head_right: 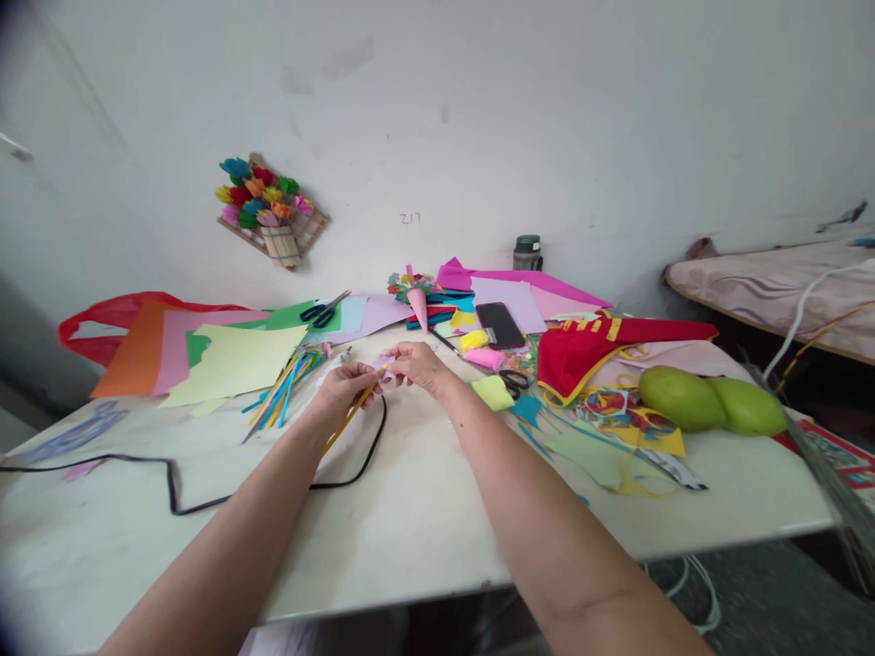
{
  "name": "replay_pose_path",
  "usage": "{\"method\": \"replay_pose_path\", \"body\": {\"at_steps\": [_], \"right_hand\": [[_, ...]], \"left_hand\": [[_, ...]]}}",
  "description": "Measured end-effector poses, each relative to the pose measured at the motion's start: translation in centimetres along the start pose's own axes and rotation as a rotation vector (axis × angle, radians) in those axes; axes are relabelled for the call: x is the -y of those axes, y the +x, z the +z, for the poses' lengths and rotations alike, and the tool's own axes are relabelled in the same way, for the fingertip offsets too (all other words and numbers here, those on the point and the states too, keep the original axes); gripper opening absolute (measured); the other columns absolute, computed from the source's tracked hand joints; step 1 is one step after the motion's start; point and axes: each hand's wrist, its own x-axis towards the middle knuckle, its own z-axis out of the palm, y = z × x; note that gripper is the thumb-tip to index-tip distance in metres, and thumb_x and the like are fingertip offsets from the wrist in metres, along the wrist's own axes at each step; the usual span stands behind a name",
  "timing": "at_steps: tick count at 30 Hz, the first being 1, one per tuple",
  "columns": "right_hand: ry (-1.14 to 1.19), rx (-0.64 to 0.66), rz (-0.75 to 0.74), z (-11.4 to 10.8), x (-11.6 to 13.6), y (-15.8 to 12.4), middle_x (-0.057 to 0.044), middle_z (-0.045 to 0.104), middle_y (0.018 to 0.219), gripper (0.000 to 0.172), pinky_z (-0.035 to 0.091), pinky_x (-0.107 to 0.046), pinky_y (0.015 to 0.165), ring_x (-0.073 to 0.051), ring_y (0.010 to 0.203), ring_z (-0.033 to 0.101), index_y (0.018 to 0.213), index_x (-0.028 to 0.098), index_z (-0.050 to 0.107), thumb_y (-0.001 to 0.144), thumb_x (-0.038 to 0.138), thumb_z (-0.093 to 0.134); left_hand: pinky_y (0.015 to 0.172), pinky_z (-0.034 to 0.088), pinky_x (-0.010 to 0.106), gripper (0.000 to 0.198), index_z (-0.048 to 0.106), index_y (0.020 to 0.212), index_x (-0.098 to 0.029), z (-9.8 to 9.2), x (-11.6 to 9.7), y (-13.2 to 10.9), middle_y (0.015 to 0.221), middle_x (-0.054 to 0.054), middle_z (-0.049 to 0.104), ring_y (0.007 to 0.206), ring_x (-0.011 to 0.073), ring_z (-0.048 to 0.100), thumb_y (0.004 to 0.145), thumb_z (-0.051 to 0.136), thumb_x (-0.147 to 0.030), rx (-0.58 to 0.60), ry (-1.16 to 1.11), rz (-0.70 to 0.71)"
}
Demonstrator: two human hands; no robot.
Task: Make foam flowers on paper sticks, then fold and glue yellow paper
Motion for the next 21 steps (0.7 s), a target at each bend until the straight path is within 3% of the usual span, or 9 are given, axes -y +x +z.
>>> {"method": "replay_pose_path", "body": {"at_steps": [21], "right_hand": [[0.068, 0.048, 0.076, 0.22, -0.26, 0.36, -0.003, 0.062, 0.057, 0.010, 0.035, -0.017, 0.038, -0.008, 0.045, 0.050, 0.063, 0.012, 0.060, 0.061, 0.016, 0.051]], "left_hand": [[0.032, 0.028, 0.018, 0.029, 0.052, 0.058, -0.014, -0.21, 0.40, 0.25, 0.044, -0.001, 0.054, 0.032, 0.0060, 0.041, 0.059, 0.070, -0.037, -0.047, 0.001, 0.020]]}}
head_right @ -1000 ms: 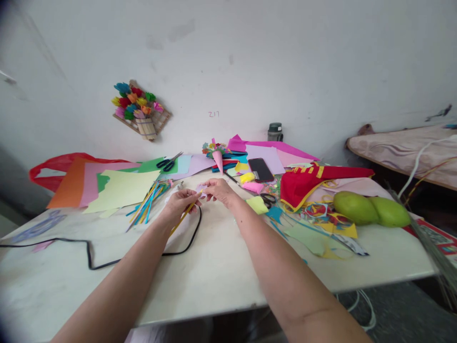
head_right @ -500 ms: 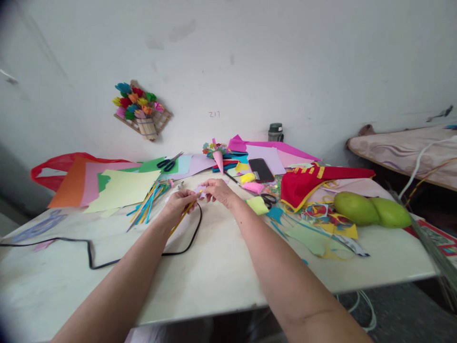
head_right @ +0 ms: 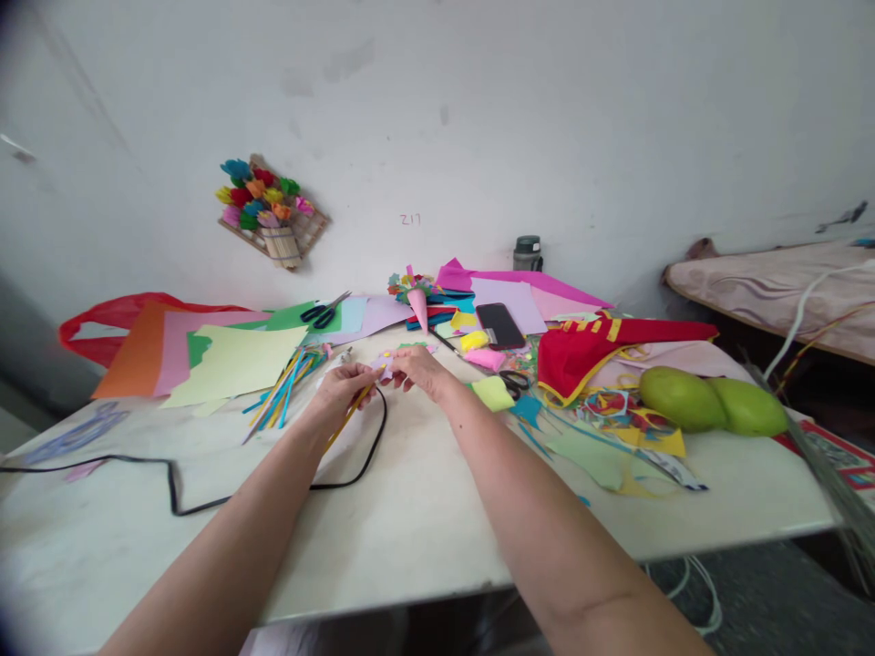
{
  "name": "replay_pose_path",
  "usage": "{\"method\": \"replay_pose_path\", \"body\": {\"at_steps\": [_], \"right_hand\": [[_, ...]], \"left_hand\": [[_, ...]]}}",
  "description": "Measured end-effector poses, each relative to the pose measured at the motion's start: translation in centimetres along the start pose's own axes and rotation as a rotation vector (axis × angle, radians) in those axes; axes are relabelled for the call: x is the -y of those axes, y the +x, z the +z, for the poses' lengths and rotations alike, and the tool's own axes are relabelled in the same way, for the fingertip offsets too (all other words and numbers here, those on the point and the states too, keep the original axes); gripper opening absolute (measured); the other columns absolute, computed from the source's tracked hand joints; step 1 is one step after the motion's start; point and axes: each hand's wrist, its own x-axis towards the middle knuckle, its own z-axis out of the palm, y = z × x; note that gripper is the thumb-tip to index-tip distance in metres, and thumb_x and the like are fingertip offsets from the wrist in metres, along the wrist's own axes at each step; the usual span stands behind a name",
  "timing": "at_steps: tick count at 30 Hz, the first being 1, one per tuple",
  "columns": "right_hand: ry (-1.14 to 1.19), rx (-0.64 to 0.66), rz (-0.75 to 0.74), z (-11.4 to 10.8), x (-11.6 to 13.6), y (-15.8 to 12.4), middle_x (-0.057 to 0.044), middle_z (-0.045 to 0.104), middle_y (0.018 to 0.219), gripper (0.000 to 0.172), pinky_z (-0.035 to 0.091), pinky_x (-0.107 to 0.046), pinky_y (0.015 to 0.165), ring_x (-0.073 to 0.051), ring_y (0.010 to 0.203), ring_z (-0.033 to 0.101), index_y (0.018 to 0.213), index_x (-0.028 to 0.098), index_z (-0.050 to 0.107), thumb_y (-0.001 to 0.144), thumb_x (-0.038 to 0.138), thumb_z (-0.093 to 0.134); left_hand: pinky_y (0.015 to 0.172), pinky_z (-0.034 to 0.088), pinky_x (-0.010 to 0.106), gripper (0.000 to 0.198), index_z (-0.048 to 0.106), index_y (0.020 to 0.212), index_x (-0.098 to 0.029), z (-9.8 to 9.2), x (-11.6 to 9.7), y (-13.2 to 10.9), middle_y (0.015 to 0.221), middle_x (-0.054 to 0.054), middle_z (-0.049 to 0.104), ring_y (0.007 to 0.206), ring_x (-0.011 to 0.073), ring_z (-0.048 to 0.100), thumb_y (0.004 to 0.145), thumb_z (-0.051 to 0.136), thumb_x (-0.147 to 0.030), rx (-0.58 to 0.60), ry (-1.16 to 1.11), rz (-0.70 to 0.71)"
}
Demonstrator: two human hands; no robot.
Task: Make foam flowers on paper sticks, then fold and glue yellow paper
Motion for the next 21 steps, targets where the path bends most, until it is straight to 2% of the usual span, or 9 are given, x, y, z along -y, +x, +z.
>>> {"method": "replay_pose_path", "body": {"at_steps": [10, 21], "right_hand": [[0.060, -0.061, -0.008, 0.59, 0.49, -0.26, 0.001, 0.057, 0.050, 0.009, 0.039, -0.019, 0.041, -0.008, 0.043, 0.046, 0.063, 0.014, 0.060, 0.058, 0.012, 0.052], [0.092, -0.047, -0.057, 0.67, -0.24, 0.14, 0.001, 0.056, 0.049, 0.008, 0.041, -0.021, 0.044, -0.008, 0.042, 0.047, 0.060, 0.014, 0.059, 0.056, 0.013, 0.051]], "left_hand": [[0.032, 0.028, 0.019, 0.031, 0.050, 0.055, -0.015, -0.03, -0.18, 0.01, 0.044, 0.000, 0.055, 0.032, 0.0063, 0.042, 0.058, 0.070, -0.038, -0.022, 0.038, 0.001], [0.032, 0.028, 0.019, 0.033, 0.048, 0.054, -0.015, -0.22, -0.06, 0.11, 0.042, -0.001, 0.053, 0.031, 0.0069, 0.042, 0.057, 0.070, -0.039, -0.028, 0.060, -0.010]]}}
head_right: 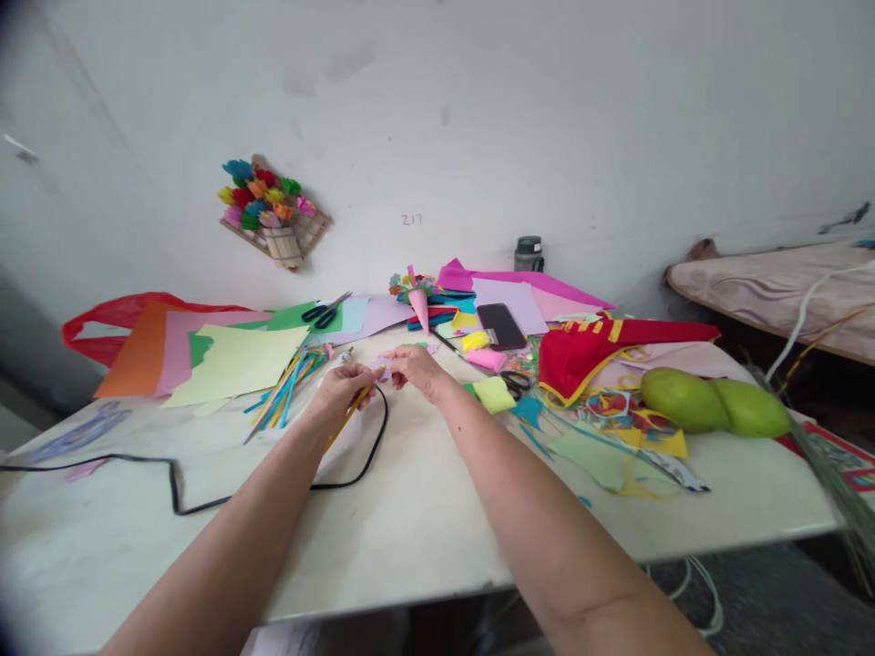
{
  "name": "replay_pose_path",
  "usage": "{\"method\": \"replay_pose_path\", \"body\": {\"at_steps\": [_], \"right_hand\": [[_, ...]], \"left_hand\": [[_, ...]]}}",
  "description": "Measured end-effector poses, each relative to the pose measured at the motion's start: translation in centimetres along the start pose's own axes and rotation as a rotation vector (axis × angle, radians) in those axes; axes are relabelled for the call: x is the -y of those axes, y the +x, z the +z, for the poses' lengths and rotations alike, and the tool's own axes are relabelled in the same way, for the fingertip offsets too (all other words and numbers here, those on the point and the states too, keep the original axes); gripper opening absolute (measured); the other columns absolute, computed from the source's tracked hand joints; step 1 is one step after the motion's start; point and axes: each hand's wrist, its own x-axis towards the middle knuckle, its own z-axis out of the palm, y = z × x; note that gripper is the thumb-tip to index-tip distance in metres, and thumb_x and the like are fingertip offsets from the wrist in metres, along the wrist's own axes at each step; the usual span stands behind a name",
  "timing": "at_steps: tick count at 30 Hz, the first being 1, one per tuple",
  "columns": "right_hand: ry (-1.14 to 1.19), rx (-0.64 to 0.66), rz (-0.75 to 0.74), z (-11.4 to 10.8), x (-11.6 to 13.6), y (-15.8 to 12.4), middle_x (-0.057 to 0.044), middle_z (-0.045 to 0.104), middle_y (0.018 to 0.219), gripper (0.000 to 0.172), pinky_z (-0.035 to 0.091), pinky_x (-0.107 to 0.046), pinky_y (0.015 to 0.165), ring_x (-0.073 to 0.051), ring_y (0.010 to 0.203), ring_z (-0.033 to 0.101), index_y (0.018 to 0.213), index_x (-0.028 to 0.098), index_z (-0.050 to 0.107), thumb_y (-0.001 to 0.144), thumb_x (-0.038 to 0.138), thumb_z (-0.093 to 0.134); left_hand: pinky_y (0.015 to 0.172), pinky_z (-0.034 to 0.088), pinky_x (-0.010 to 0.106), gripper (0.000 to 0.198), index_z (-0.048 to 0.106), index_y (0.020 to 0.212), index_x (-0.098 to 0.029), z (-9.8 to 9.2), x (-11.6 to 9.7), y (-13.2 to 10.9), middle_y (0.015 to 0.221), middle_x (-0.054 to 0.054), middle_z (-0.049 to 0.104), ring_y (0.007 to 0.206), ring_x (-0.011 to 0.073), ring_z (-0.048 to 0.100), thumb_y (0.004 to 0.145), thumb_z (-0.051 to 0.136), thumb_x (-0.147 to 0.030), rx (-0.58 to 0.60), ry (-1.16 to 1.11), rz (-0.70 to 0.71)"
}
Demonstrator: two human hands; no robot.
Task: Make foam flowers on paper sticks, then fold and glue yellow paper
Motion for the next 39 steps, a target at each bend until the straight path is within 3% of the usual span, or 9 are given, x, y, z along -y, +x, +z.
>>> {"method": "replay_pose_path", "body": {"at_steps": [20, 29, 39], "right_hand": [[-0.004, 0.007, -0.014, 0.11, -0.08, -0.03, 0.002, 0.054, 0.045, 0.008, 0.040, -0.020, 0.043, -0.008, 0.041, 0.045, 0.059, 0.014, 0.059, 0.057, 0.012, 0.051], [-0.025, -0.002, 0.074, 0.22, 0.70, -0.58, -0.002, 0.062, 0.054, 0.013, 0.037, -0.018, 0.038, -0.008, 0.041, 0.048, 0.068, 0.014, 0.060, 0.059, 0.015, 0.051], [-0.008, 0.001, 0.054, 0.10, 0.39, -0.48, -0.001, 0.061, 0.052, 0.012, 0.038, -0.018, 0.038, -0.008, 0.040, 0.047, 0.066, 0.013, 0.061, 0.059, 0.015, 0.051]], "left_hand": [[0.032, 0.027, 0.019, 0.032, 0.049, 0.053, -0.015, 0.04, 0.08, 0.10, 0.041, -0.001, 0.052, 0.031, 0.0068, 0.042, 0.056, 0.069, -0.040, -0.026, 0.021, -0.015], [0.034, 0.026, 0.019, 0.027, 0.050, 0.053, -0.015, 0.01, -0.54, -0.31, 0.044, -0.001, 0.053, 0.032, 0.0054, 0.041, 0.060, 0.067, -0.035, 0.027, -0.003, 0.023], [0.035, 0.028, 0.020, 0.028, 0.051, 0.054, -0.015, 0.07, -0.37, -0.26, 0.044, -0.001, 0.053, 0.033, 0.0063, 0.042, 0.058, 0.067, -0.037, -0.006, 0.062, 0.010]]}}
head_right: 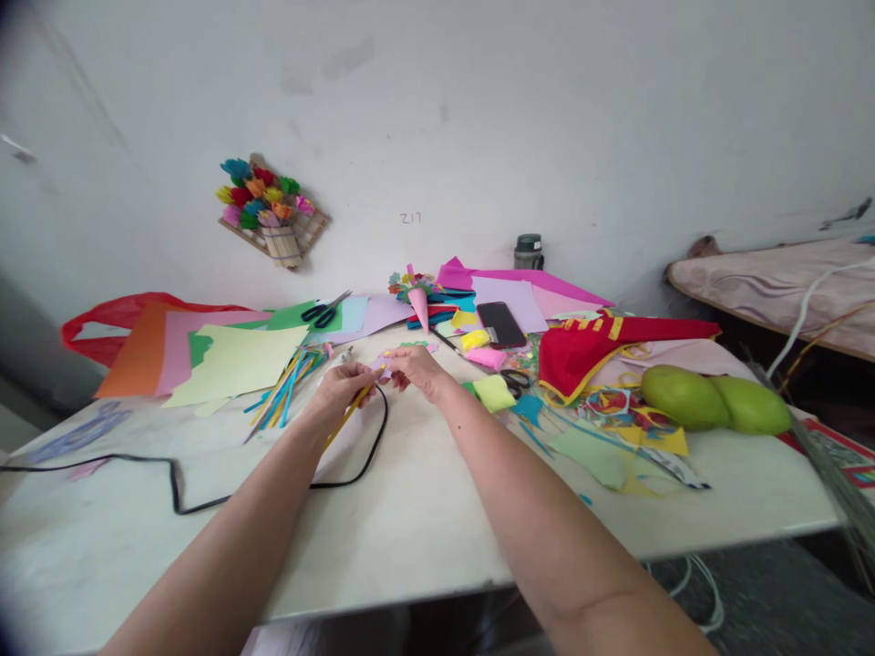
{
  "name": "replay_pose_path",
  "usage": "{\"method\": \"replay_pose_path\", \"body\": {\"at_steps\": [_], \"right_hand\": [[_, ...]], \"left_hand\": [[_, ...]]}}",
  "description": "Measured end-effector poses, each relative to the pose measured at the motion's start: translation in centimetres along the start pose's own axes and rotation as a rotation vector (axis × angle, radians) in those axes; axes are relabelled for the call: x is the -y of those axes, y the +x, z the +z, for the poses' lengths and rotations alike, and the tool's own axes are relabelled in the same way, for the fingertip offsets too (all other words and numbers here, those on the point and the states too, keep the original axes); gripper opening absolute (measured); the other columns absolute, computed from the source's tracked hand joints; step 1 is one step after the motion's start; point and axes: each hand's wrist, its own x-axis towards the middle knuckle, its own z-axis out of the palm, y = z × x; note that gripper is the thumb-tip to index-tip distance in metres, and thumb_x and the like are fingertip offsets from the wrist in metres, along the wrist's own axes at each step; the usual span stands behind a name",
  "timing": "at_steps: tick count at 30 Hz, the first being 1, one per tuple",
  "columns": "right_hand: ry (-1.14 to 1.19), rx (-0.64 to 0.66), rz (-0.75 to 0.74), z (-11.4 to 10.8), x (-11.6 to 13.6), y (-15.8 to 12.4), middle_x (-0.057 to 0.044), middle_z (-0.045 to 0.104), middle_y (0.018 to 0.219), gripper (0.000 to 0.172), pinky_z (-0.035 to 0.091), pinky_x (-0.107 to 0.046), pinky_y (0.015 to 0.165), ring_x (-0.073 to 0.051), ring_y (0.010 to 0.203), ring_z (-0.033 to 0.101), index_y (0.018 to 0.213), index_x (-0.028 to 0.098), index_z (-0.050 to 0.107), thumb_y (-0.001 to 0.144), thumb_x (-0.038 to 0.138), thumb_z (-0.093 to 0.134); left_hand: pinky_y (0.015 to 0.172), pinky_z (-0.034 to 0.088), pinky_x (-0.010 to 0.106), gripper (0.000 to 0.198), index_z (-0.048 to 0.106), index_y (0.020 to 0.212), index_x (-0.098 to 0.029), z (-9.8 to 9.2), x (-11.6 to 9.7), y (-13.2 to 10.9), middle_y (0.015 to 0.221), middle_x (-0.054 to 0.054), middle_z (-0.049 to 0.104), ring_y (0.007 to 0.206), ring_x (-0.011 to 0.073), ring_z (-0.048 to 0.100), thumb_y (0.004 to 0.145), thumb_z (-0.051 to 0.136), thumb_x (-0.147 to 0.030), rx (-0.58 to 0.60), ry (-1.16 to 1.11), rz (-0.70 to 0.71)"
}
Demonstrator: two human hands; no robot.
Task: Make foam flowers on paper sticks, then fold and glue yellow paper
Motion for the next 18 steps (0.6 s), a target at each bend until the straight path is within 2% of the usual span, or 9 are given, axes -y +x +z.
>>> {"method": "replay_pose_path", "body": {"at_steps": [4, 7, 12, 16, 18], "right_hand": [[0.015, 0.004, -0.005, -0.12, -0.10, 0.02, -0.002, 0.064, 0.056, 0.016, 0.038, -0.018, 0.040, -0.008, 0.042, 0.048, 0.071, 0.013, 0.061, 0.059, 0.014, 0.051], [0.053, -0.021, 0.020, -0.37, -0.40, 0.25, -0.004, 0.066, 0.059, 0.021, 0.038, -0.018, 0.041, -0.009, 0.045, 0.051, 0.079, 0.013, 0.061, 0.061, 0.015, 0.051], [0.156, -0.082, 0.078, -0.78, -0.89, 0.79, -0.008, 0.066, 0.061, 0.021, 0.038, -0.020, 0.041, -0.011, 0.044, 0.053, 0.076, 0.011, 0.059, 0.072, 0.027, 0.047], [0.130, -0.149, 0.176, -0.87, -0.53, 0.78, -0.009, 0.065, 0.058, 0.040, 0.036, -0.020, 0.038, -0.010, 0.040, 0.051, 0.066, 0.010, 0.057, 0.077, 0.046, 0.043], [0.078, -0.212, 0.251, -0.91, -0.23, 0.67, -0.009, 0.063, 0.053, 0.045, 0.034, -0.020, 0.036, -0.010, 0.037, 0.049, 0.061, 0.011, 0.055, 0.078, 0.051, 0.042]], "left_hand": [[0.037, 0.030, 0.019, 0.025, 0.054, 0.058, -0.014, 0.08, -0.36, -0.06, 0.046, -0.002, 0.054, 0.035, 0.0061, 0.042, 0.059, 0.066, -0.036, -0.031, 0.001, 0.074], [0.039, 0.033, 0.020, 0.020, 0.056, 0.061, -0.015, 0.07, -0.43, 0.12, 0.048, -0.003, 0.054, 0.037, 0.0071, 0.044, 0.058, 0.066, -0.033, -0.100, 0.042, 0.149], [0.045, 0.033, 0.021, 0.017, 0.062, 0.062, -0.017, -0.08, -0.08, 0.38, 0.049, -0.001, 0.054, 0.044, 0.0093, 0.046, 0.062, 0.064, -0.034, -0.305, 0.376, 0.350], [0.053, 0.033, 0.023, 0.012, 0.066, 0.065, -0.019, 0.03, 0.11, 0.22, 0.057, 0.002, 0.059, 0.053, 0.0116, 0.049, 0.068, 0.061, -0.029, -0.409, 0.647, 0.561], [0.056, 0.033, 0.023, 0.013, 0.067, 0.066, -0.019, 0.18, 0.07, 0.05, 0.060, 0.003, 0.060, 0.056, 0.0126, 0.050, 0.071, 0.058, -0.027, -0.433, 0.771, 0.599]]}}
